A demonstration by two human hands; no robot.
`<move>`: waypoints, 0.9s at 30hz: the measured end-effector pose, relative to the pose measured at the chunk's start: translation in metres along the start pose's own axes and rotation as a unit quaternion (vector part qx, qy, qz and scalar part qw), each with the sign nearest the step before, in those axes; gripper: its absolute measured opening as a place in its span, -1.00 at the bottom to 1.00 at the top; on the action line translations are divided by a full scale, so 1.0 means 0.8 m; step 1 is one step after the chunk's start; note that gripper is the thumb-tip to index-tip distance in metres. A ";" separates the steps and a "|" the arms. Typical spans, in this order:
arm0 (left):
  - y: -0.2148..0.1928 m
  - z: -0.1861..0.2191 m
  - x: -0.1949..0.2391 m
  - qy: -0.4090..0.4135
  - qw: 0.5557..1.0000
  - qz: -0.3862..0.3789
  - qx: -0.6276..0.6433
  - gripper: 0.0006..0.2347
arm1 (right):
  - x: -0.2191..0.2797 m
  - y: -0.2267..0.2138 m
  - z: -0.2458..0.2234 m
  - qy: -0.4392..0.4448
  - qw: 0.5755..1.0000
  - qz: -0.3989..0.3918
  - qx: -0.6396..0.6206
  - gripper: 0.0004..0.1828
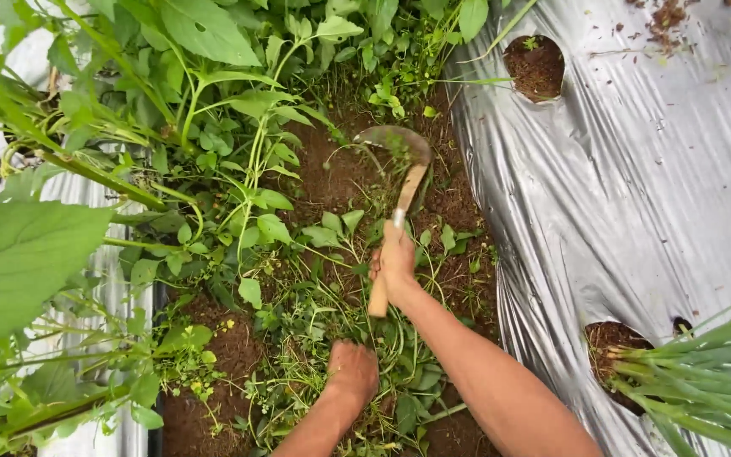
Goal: Clearing weeds from a crop field using a hand sickle and manual pulling.
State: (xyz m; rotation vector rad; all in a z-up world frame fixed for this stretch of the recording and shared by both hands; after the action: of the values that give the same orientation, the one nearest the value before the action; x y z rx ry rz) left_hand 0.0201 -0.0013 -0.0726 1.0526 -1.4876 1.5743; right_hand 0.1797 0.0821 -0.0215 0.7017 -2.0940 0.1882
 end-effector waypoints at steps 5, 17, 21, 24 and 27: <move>0.024 -0.008 -0.029 -0.030 0.995 0.045 0.088 -0.66 | 0.072 -0.027 0.053 0.121 0.974 -0.062 0.184 -0.74; 0.011 0.002 -0.006 0.002 0.998 0.043 0.038 -0.73 | 0.077 -0.055 0.067 0.095 0.961 -0.103 0.239 -0.70; 0.014 0.004 -0.006 -0.023 0.999 0.029 0.036 -0.75 | 0.047 -0.031 0.041 0.059 0.977 -0.058 0.194 -0.73; -0.019 -0.020 0.027 -0.038 0.994 0.069 0.081 -0.77 | -0.002 -0.012 -0.010 -0.007 0.999 0.007 0.048 -0.78; -0.056 -0.059 0.076 -0.010 0.907 0.051 0.418 -0.51 | -0.007 -0.022 0.017 0.033 0.999 -0.008 0.039 -0.74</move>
State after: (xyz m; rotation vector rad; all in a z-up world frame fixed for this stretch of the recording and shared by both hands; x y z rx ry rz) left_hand 0.0320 0.0474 0.0009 1.4522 -0.8547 2.3678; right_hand 0.1820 0.0646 -0.0365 0.7497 -2.0272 0.2820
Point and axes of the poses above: each hand's wrist, its own x-axis away from the middle knuckle, its own y-axis out of the palm, z = x × y, the point moved 9 cm from there along -x, towards the middle knuckle, and after that the axes turned 4 degrees about y, right-handed, at the moved point
